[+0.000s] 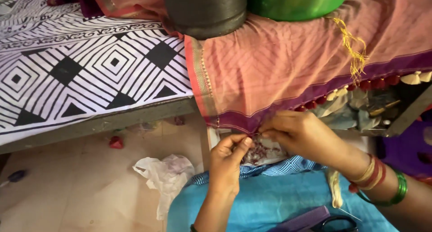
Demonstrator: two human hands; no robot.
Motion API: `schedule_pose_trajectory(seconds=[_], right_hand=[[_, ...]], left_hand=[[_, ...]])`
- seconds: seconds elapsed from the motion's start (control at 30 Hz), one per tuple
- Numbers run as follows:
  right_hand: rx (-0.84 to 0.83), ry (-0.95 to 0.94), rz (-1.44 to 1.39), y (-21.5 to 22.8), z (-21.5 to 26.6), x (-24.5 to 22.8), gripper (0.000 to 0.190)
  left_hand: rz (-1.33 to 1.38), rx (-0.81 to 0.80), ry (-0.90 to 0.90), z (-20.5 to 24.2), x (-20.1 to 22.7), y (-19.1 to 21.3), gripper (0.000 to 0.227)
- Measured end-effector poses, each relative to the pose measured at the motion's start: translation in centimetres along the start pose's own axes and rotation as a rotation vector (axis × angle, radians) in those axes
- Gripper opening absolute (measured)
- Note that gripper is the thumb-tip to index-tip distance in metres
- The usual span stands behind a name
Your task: The recorder is finishing the decorative border of a sari, trimming excess threads and securing tassels by hand and with scissors.
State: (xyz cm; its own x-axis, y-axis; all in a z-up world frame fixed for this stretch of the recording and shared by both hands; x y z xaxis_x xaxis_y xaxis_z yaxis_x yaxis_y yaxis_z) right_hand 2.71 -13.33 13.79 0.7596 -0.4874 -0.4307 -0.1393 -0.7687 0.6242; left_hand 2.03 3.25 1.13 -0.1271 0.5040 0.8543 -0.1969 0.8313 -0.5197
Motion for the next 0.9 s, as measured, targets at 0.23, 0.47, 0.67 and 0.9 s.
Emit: schedule_pose_trajectory(seconds=[0.23, 0.47, 0.67, 0.9], right_hand=[[-0.27, 0.315, 0.096, 0.4, -0.3, -3.9, 0.031], [-0.155, 0.6, 0.192, -1.0, -5.8, -7.2, 0.027], [-0.275, 0.47, 0.45, -2.8, -6.2, -5.5, 0.016], [0.011, 0.239, 0.136, -0.3, -2.3, -3.3, 0.023]], left_hand=[[-0.385, 0.081, -0.189, 0.7, 3.7, -0.3, 0.01], [-0.679, 0.128, -0.696, 2.1, 6.7, -1.4, 0.012], [-1.147, 0.174, -1.311, 5.9, 10.7, -4.6, 0.017], [-0.172, 0.006, 0.011, -0.3, -0.5, -0.1, 0.009]])
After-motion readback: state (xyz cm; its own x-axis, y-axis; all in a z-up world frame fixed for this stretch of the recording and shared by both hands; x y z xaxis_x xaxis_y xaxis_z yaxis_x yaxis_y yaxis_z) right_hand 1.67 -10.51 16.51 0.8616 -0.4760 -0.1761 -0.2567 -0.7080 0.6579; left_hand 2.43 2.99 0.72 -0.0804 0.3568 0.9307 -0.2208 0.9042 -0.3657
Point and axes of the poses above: each hand's wrist, its own z-axis away from the middle knuckle, its own y-axis out of the back of the hand, x = y × z, the point moved 5 cm from there along -z, towards the middle knuckle, and after that the axes turned 11 degrees about x, right-handed, at the moved point
